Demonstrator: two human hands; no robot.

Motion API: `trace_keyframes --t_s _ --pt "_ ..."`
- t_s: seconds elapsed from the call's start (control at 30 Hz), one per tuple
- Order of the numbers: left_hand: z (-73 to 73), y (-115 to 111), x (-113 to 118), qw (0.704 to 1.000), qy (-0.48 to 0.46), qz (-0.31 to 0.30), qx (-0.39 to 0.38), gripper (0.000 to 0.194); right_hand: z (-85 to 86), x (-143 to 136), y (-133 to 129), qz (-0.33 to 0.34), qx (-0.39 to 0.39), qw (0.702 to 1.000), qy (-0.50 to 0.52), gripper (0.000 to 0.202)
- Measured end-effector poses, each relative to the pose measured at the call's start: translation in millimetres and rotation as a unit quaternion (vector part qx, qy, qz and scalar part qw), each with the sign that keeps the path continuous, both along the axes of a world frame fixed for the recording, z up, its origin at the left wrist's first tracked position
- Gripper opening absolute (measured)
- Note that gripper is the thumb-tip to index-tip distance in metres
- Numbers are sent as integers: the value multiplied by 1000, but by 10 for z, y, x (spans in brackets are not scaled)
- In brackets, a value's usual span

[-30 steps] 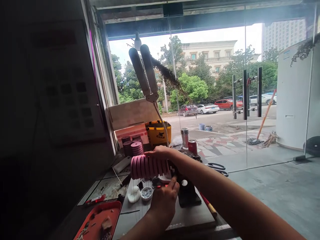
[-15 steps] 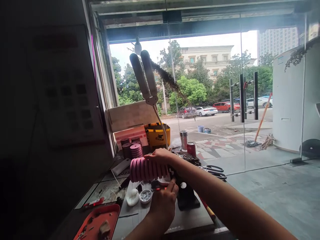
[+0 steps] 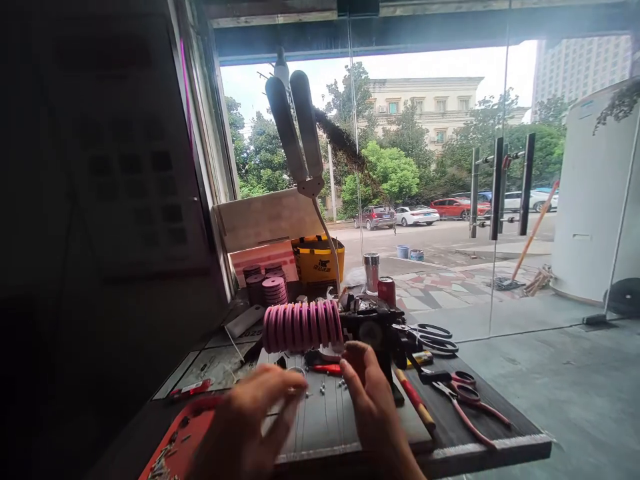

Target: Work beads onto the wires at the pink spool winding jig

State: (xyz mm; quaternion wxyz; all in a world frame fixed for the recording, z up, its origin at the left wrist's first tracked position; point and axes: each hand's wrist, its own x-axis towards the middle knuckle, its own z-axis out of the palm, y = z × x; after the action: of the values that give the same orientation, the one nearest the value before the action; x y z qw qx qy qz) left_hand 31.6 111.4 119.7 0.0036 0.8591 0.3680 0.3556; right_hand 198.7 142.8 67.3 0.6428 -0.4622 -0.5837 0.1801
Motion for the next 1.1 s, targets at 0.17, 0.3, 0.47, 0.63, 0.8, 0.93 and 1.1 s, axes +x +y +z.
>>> trace_keyframes --t_s 0.17,0.3,0.47,0.63,0.8,0.93,1.1 --pt "624 673 133 994 57 82 41 22 -432 -216 52 21 -59 992 107 53" --pt "615 1060 365 987 157 35 -8 31 -435 -183 148 -76 -47 995 -52 49" --pt "542 1230 410 972 223 13 -80 41 -275 12 40 -199 -61 919 -335 32" --pt "551 1287 395 969 229 -4 -97 42 -245 109 73 -142 -57 833 -532 36" --pt "547 1296 405 970 221 -7 -99 42 -321 88 30 -126 -35 789 -601 25" --pt "611 1293 345 979 187 -10 -78 38 -184 72 -236 -209 45 851 -479 4" --pt "653 1274 168 988 143 3 -51 37 -146 -225 -191 36 -32 998 -27 26"
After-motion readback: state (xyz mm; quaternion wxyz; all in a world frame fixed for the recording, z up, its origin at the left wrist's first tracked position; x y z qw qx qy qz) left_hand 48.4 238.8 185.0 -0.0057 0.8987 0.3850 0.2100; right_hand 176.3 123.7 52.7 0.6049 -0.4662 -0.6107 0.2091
